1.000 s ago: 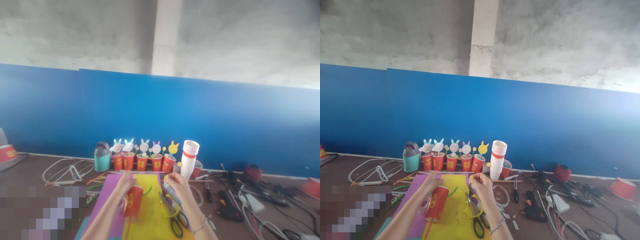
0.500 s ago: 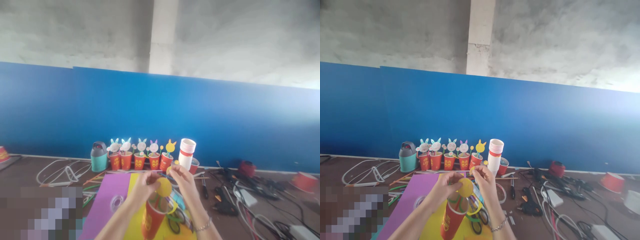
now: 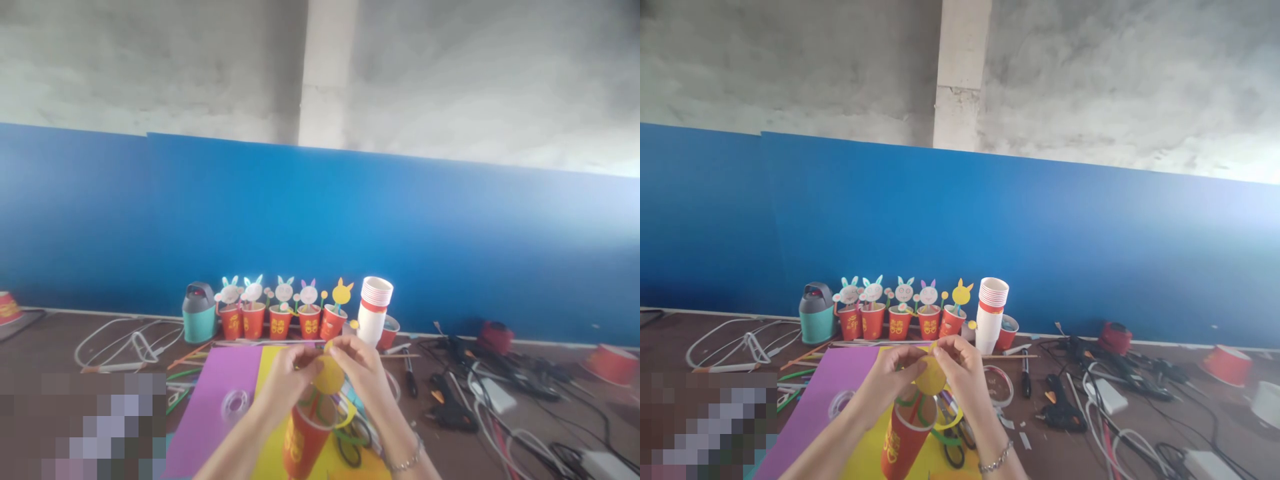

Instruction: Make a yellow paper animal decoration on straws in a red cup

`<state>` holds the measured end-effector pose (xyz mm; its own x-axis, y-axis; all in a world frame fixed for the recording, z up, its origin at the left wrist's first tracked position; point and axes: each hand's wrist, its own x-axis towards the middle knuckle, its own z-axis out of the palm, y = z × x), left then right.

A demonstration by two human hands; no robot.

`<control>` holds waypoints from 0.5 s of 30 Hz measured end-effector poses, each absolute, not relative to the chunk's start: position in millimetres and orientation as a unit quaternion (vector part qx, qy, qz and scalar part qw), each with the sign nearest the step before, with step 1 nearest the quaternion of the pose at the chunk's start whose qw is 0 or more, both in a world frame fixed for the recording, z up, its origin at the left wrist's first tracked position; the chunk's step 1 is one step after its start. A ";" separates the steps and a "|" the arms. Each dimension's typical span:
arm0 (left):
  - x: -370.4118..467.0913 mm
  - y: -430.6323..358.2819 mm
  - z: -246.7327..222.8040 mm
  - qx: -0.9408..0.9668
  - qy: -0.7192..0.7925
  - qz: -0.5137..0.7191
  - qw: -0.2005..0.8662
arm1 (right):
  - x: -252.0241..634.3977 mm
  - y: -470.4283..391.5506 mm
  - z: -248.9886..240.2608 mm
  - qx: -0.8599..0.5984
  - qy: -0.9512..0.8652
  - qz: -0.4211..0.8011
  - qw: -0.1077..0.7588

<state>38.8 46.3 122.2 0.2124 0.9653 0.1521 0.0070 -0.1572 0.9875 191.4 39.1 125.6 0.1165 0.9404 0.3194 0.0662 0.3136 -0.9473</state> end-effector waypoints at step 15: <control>40.5 46.9 118.3 0.596 0.405 0.486 0.495 | 191.5 39.1 124.7 -0.461 -0.563 0.363 0.582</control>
